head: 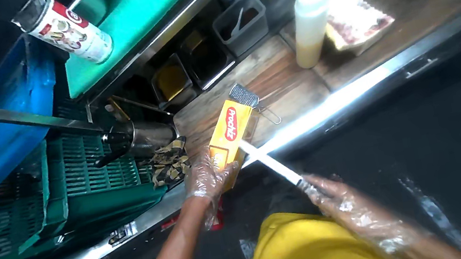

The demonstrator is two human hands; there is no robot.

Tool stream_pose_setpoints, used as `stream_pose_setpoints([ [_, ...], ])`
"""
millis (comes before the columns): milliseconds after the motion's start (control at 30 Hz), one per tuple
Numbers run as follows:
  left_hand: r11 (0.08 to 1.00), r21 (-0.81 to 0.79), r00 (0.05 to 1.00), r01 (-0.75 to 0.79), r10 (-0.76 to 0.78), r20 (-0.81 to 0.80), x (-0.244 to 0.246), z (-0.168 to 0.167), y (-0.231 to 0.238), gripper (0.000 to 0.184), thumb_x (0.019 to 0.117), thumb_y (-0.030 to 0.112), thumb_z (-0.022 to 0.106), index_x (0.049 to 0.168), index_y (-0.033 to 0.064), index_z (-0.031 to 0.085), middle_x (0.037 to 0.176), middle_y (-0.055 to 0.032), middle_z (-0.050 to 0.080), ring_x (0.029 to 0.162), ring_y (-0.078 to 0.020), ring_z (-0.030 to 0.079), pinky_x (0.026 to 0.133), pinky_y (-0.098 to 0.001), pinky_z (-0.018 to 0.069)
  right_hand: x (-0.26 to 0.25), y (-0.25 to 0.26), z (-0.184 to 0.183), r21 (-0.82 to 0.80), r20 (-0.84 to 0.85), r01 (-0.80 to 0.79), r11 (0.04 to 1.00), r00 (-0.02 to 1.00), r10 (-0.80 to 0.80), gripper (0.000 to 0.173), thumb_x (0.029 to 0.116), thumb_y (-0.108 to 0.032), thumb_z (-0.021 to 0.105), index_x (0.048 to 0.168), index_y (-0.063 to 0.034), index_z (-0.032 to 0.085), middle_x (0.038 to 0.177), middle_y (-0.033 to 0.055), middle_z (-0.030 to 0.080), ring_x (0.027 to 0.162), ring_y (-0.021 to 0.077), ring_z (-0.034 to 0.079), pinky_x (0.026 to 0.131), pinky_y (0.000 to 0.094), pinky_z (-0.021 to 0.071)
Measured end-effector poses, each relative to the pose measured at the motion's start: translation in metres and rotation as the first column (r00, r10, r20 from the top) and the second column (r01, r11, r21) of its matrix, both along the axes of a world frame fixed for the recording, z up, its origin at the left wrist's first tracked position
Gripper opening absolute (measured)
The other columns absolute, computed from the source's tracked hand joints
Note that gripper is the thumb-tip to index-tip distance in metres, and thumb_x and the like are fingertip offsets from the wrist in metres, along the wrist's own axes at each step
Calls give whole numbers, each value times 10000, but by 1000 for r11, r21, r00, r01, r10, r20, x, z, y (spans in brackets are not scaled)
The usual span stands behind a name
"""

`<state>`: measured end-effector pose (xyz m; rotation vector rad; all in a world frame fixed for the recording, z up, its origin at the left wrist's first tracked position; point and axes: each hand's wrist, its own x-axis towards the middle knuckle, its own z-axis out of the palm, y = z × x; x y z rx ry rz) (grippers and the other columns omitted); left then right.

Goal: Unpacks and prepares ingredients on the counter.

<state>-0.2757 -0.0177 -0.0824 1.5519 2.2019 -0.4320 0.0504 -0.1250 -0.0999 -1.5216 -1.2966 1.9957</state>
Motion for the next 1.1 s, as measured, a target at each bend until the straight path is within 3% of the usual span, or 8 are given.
stream_pose_setpoints([
  [100, 998, 56, 998, 25, -28, 51, 0, -2, 1, 949, 780, 692, 766, 1517, 197, 432, 1204, -175, 694, 1064, -388, 687, 890, -645, 543, -8, -2, 0, 4, 25, -38, 999, 999, 38, 434, 1069, -381, 492, 1499, -331, 525, 1152, 19, 703, 882, 120, 674, 814, 349, 577],
  [200, 998, 65, 996, 17, -22, 90, -4, -3, -1, 965, 783, 636, 800, 1547, 209, 395, 1228, -192, 685, 1074, -407, 681, 893, -665, 531, -19, 8, -2, -38, 2, -31, 999, 1000, 31, 415, 1070, -411, 489, 1472, -328, 550, 1039, 18, 682, 823, 113, 636, 755, 330, 549],
  [300, 999, 37, 999, 11, -12, 50, 0, -5, 1, 1012, 754, 663, 804, 1551, 210, 376, 1224, -190, 682, 1072, -402, 681, 886, -653, 541, -25, 16, 0, 7, 50, -22, 1000, 999, 22, 430, 1067, -413, 490, 1495, -388, 512, 1142, -6, 706, 948, 101, 672, 877, 350, 562],
  [433, 1000, 27, 1000, 17, -16, -13, 7, -5, 2, 1012, 787, 666, 774, 1569, 185, 347, 1238, -192, 679, 1086, -401, 681, 900, -644, 539, -47, 46, -7, 23, -20, 72, 997, 997, -71, 408, 1075, -352, 512, 1483, -358, 517, 949, 31, 669, 721, 145, 613, 671, 361, 545],
  [600, 999, 47, 1000, -19, 19, -6, 15, 1, 11, 948, 782, 668, 782, 1508, 176, 422, 1196, -205, 687, 1061, -412, 682, 886, -655, 535, -60, 62, -12, 111, -28, 98, 989, 995, -96, 390, 1082, -349, 498, 1471, -343, 526, 984, 28, 684, 757, 145, 641, 706, 371, 569],
  [733, 997, 70, 1000, -15, 16, -14, 15, -6, 12, 977, 791, 660, 777, 1528, 138, 405, 1232, -195, 678, 1091, -390, 677, 916, -635, 531, -49, 51, -16, 72, -36, 201, 977, 979, -199, 423, 1061, -276, 557, 1480, -333, 540, 1063, 8, 703, 778, 122, 646, 725, 336, 568],
  [867, 998, 66, 1000, -24, 24, 2, 9, -7, 11, 1001, 768, 692, 777, 1541, 181, 399, 1191, -184, 696, 1057, -387, 688, 891, -637, 542, -47, 67, -17, 120, -37, 209, 971, 978, -206, 399, 1064, -300, 561, 1461, -328, 557, 1124, -17, 715, 779, 113, 664, 701, 328, 582],
  [1100, 998, 54, 1000, -18, 17, 6, 9, -10, 15, 994, 762, 676, 793, 1526, 171, 409, 1182, -184, 697, 1062, -380, 688, 910, -624, 539, -15, 100, -16, 129, -74, 128, 983, 990, -119, 398, 1051, -207, 574, 1448, -236, 592, 1009, 43, 706, 734, 120, 626, 680, 322, 553],
])
